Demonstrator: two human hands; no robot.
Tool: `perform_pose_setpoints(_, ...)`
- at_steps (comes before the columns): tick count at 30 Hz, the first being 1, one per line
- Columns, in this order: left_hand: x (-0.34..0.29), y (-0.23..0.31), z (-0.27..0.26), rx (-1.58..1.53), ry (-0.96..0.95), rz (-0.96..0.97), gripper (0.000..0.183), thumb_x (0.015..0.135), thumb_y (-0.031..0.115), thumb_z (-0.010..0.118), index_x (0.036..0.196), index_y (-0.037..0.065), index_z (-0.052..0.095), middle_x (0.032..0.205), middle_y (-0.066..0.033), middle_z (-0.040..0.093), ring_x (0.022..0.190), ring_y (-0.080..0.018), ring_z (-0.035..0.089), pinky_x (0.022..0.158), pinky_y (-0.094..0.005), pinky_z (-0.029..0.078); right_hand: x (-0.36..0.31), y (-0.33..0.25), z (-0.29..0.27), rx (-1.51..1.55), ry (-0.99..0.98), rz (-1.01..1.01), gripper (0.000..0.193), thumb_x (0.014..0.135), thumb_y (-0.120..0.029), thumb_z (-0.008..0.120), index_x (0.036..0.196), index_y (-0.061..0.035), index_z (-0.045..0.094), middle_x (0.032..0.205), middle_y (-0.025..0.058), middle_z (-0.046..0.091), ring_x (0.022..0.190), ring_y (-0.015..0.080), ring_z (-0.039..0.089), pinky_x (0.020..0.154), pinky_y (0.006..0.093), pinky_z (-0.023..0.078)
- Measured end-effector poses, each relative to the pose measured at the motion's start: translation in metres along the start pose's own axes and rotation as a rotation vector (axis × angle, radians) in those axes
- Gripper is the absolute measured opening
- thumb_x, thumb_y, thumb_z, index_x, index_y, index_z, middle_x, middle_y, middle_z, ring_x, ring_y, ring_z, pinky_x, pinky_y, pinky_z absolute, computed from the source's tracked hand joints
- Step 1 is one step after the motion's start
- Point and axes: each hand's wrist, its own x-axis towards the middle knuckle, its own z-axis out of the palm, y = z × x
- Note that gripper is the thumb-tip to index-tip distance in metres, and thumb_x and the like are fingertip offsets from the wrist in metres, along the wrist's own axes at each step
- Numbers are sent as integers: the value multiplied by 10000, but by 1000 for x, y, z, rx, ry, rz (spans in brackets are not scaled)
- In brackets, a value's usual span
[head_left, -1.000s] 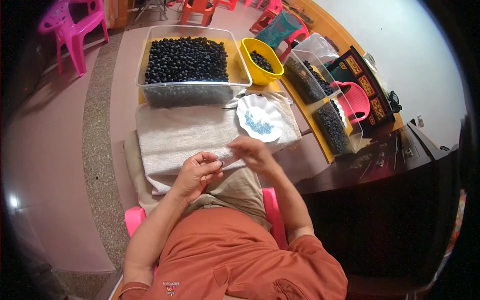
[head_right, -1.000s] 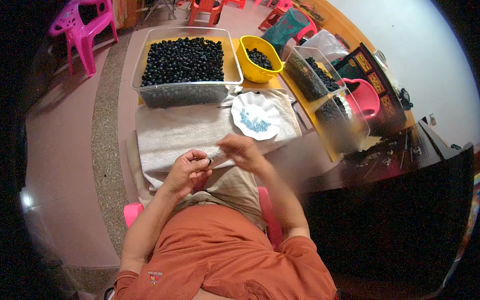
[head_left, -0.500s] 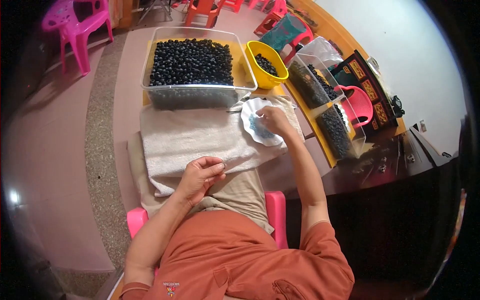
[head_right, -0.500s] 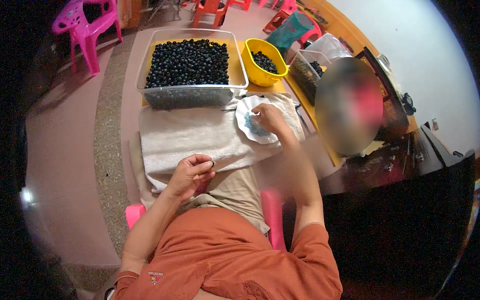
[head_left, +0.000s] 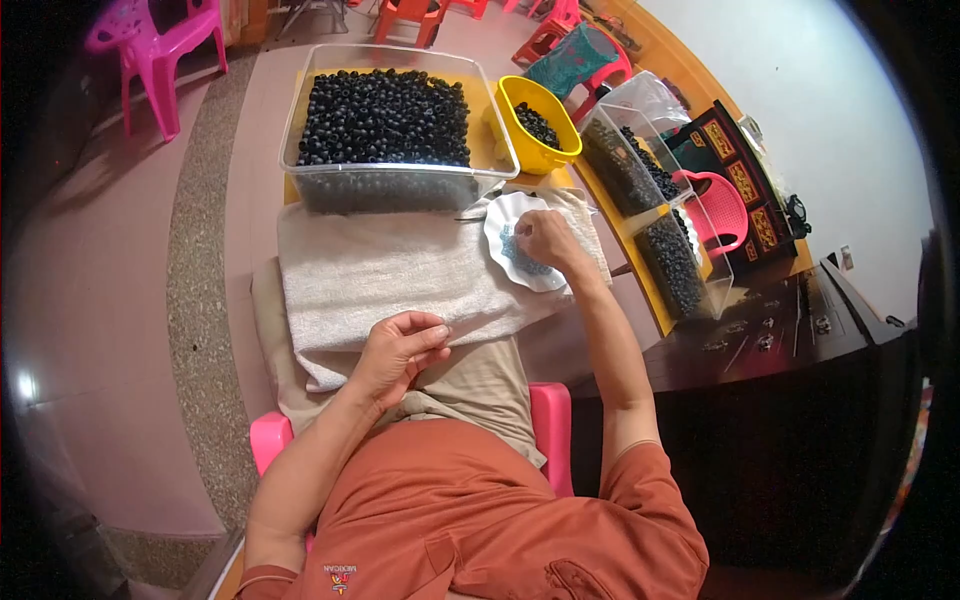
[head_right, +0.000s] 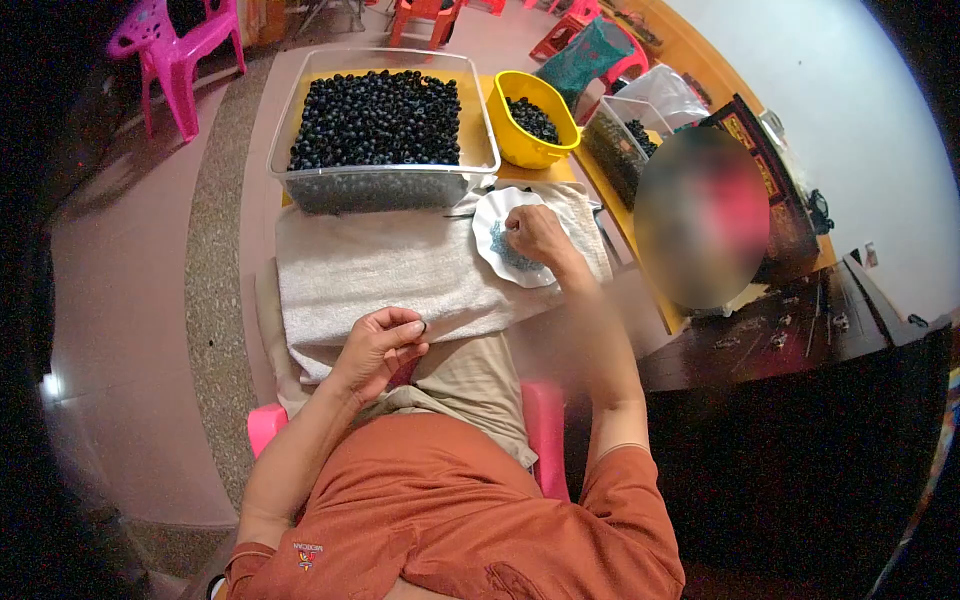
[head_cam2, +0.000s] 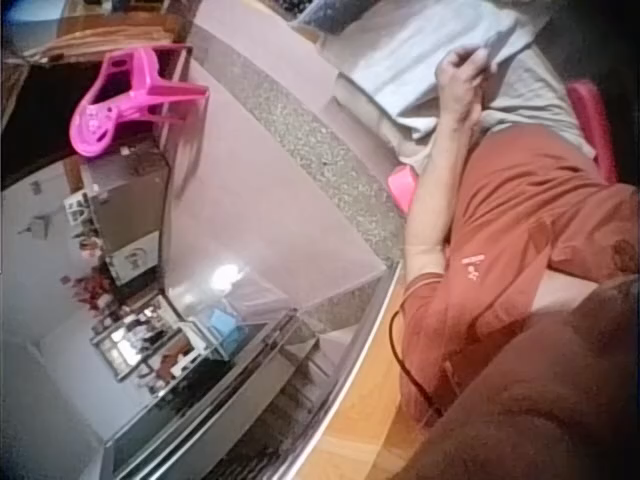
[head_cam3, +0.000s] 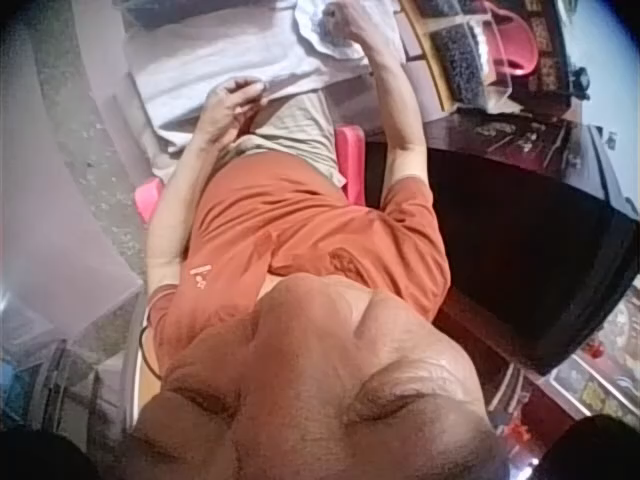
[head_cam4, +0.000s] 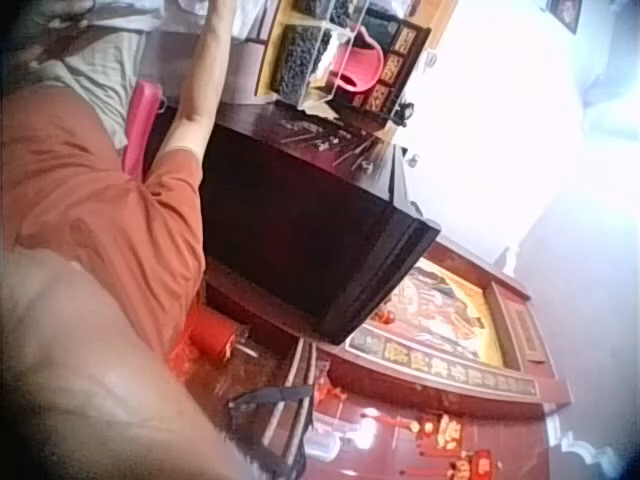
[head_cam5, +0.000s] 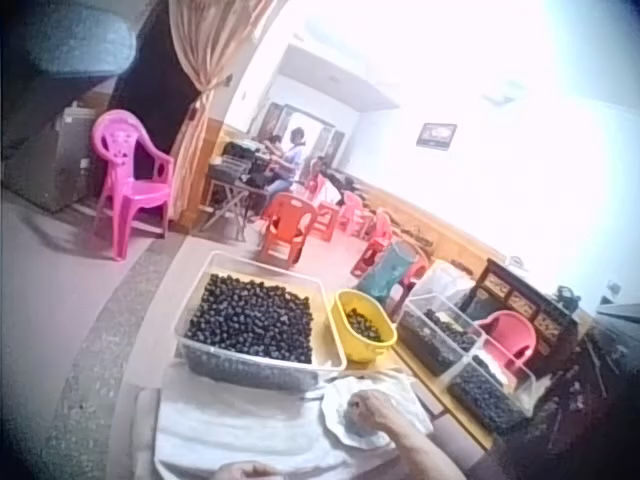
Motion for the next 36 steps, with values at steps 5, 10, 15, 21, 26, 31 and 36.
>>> perform_pose_setpoints(5, 1, -2, -3, -5, -7, 4, 147, 869, 51, 670, 996, 26, 601, 920, -41, 626, 805, -119, 621, 763, -256, 564, -2, 0, -1, 92, 10, 1, 184, 728, -70, 645, 890, -6, 706, 869, 173, 692, 810, 325, 664, 760, 397, 515)
perform_pose_setpoints(10, 1, -2, -2, -15, -10, 6, 146, 869, 52, 669, 995, 26, 600, 923, -41, 628, 802, -118, 622, 760, -261, 565, -7, 12, 1, 119, 55, -14, 175, 756, -45, 650, 916, 2, 701, 910, 174, 688, 846, 318, 657, 773, 377, 510)
perform_pose_setpoints(15, -1, 0, 1, -23, 6, 14, 151, 869, 53, 671, 998, 27, 597, 914, -42, 631, 803, -121, 625, 748, -266, 567, -9, 8, -2, 200, 14, 79, 157, 770, -49, 678, 916, 7, 697, 867, 161, 690, 801, 274, 664, 735, 350, 512)
perform_pose_setpoints(21, -3, 1, 0, -39, 7, 2, 152, 870, 50, 668, 1004, 40, 598, 916, -47, 638, 796, -143, 636, 741, -267, 568, -9, 10, -1, 334, 52, 81, 164, 756, -18, 697, 917, 11, 710, 803, 157, 697, 710, 199, 665, 662, 305, 512)
perform_pose_setpoints(26, -1, -1, -1, -37, 4, 13, 144, 872, 50, 666, 1001, 38, 603, 917, -53, 646, 789, -150, 642, 737, -265, 571, -9, 16, 1, 333, 26, 97, 169, 761, -8, 689, 927, 4, 719, 819, 155, 707, 724, 195, 670, 678, 302, 520)
perform_pose_setpoints(31, -1, -2, -2, -30, 9, 19, 142, 877, 60, 664, 1005, 36, 606, 919, -57, 650, 788, -149, 645, 733, -263, 573, -10, 9, -6, 294, 2, 77, 169, 783, 2, 669, 946, 6, 714, 866, 159, 710, 753, 198, 671, 688, 313, 519)
perform_pose_setpoints(36, -1, -4, -2, -40, 16, 23, 150, 890, 66, 651, 1028, 31, 603, 919, -58, 649, 792, -130, 640, 734, -260, 574, -11, -1, -12, 299, -61, 153, 156, 823, -12, 661, 971, 14, 704, 914, 166, 709, 792, 210, 671, 705, 326, 514)
